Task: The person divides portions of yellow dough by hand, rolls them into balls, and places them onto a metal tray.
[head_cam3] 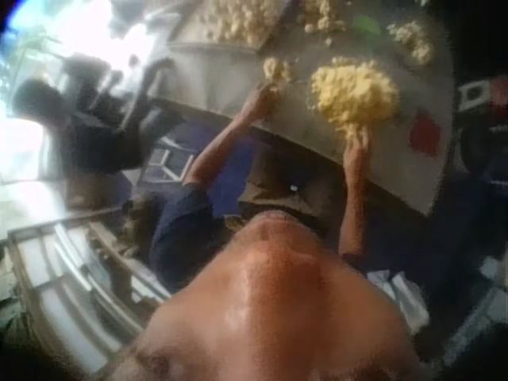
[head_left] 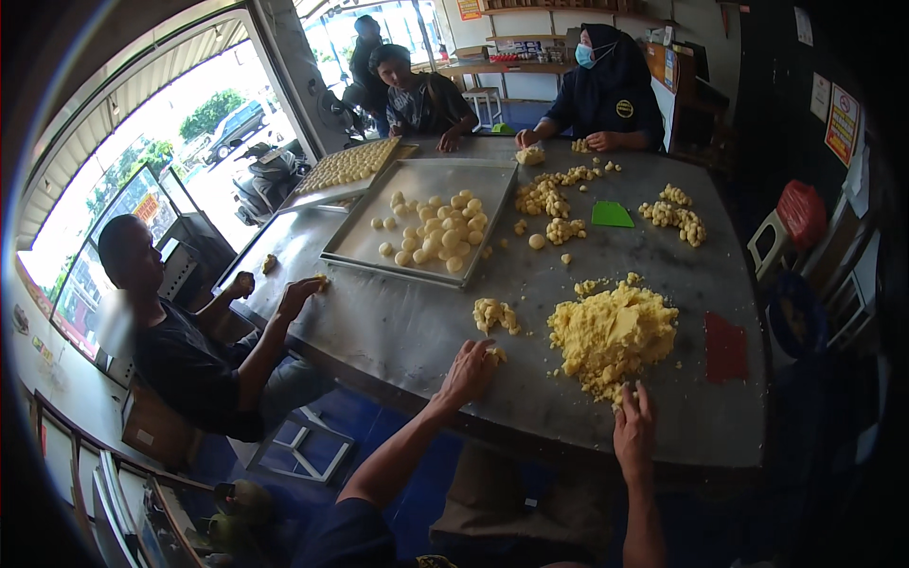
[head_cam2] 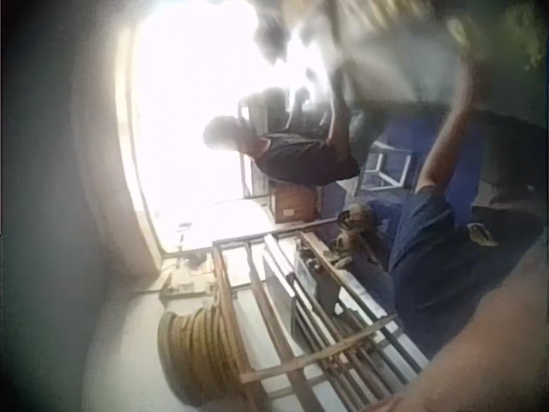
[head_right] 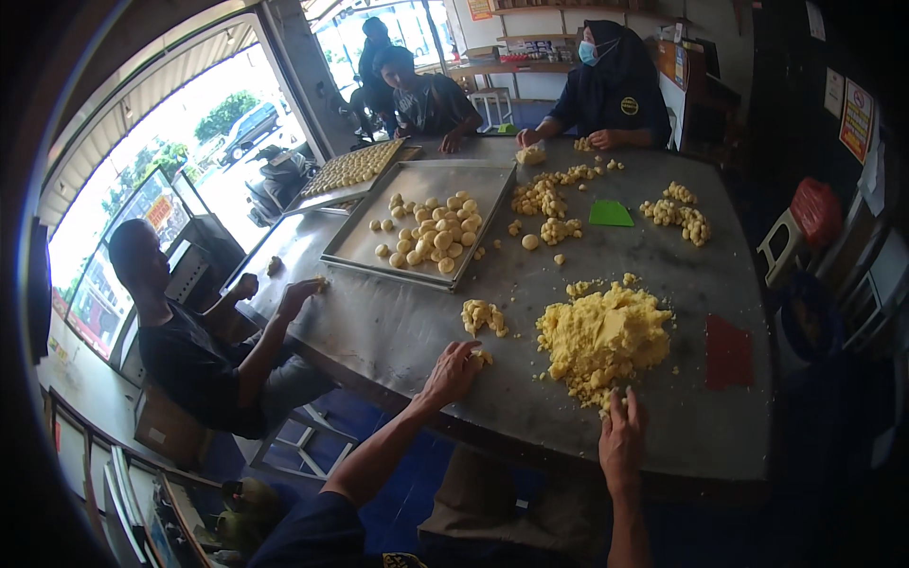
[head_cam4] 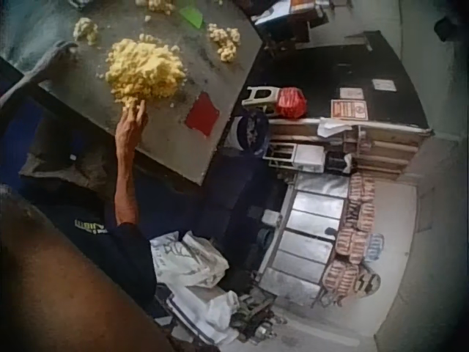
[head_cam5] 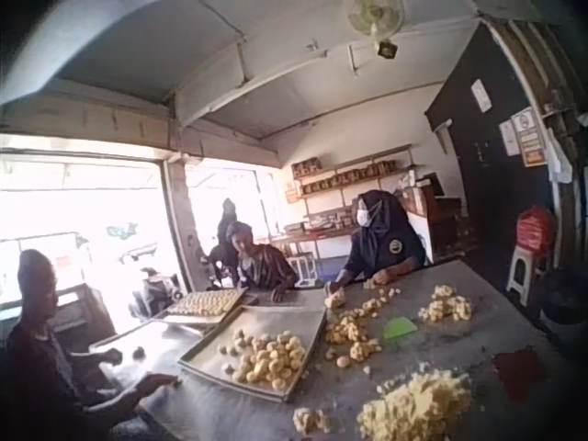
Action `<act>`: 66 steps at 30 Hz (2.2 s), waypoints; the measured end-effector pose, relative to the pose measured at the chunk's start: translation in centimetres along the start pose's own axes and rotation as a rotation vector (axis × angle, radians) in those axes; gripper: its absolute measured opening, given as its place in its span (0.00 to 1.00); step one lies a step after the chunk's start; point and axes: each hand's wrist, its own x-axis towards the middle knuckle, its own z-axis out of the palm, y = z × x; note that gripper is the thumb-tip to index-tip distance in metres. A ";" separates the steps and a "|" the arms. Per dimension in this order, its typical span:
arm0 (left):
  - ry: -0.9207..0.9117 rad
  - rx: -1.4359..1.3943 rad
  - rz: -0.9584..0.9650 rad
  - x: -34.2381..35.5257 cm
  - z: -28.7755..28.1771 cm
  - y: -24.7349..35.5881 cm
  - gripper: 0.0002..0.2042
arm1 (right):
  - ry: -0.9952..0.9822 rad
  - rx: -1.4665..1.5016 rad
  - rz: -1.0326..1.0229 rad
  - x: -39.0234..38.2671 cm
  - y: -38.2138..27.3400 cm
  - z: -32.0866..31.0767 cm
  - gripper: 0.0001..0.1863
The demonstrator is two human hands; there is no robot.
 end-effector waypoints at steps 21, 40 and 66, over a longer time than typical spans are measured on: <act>-0.276 0.218 0.083 1.2 -2.9 0.6 0.12 | -0.088 0.059 0.023 2.7 2.5 -0.1 0.25; -0.029 -0.072 -0.139 0.8 -2.6 -2.4 0.09 | -0.166 -0.072 -0.024 4.3 2.6 -1.2 0.18; 0.025 0.566 0.299 1.7 2.1 3.4 0.24 | -0.117 -0.043 0.031 1.2 0.8 -0.5 0.26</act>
